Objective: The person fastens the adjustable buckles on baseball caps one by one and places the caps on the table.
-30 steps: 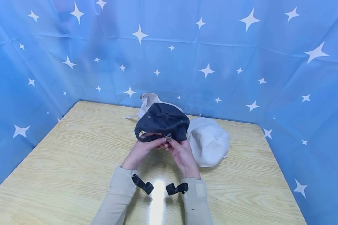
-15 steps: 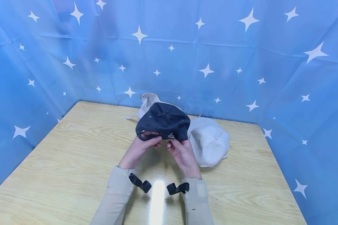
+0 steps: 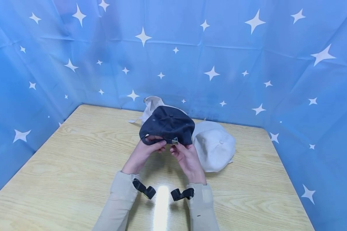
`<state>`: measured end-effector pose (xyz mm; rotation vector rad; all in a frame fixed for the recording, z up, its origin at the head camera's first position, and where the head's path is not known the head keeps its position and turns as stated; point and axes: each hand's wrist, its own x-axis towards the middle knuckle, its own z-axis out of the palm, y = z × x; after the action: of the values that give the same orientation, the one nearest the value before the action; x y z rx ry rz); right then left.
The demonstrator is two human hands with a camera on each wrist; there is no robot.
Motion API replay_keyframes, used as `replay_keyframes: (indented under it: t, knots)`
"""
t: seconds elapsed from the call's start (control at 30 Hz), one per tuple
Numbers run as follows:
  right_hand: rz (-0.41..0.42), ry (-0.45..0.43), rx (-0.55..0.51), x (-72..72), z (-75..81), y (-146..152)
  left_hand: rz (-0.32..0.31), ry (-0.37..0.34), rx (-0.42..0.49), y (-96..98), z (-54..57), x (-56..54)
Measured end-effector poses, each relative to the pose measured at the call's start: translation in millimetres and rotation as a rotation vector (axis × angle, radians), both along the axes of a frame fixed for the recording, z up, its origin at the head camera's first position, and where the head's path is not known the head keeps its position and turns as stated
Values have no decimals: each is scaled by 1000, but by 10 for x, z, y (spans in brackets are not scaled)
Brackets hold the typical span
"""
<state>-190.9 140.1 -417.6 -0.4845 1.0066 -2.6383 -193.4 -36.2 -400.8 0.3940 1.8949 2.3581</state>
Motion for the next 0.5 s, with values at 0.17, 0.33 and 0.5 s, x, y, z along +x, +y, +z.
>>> replay_keyframes:
  t: [0.17, 0.33, 0.5]
  knots:
    - [4, 12, 5, -10, -16, -5, 6, 14, 12, 19, -7, 4]
    - [3, 21, 19, -20, -29, -21, -9, 19, 17, 36, -7, 5]
    - [0, 23, 43, -22, -27, -33, -45, 22, 19, 39, 37, 24]
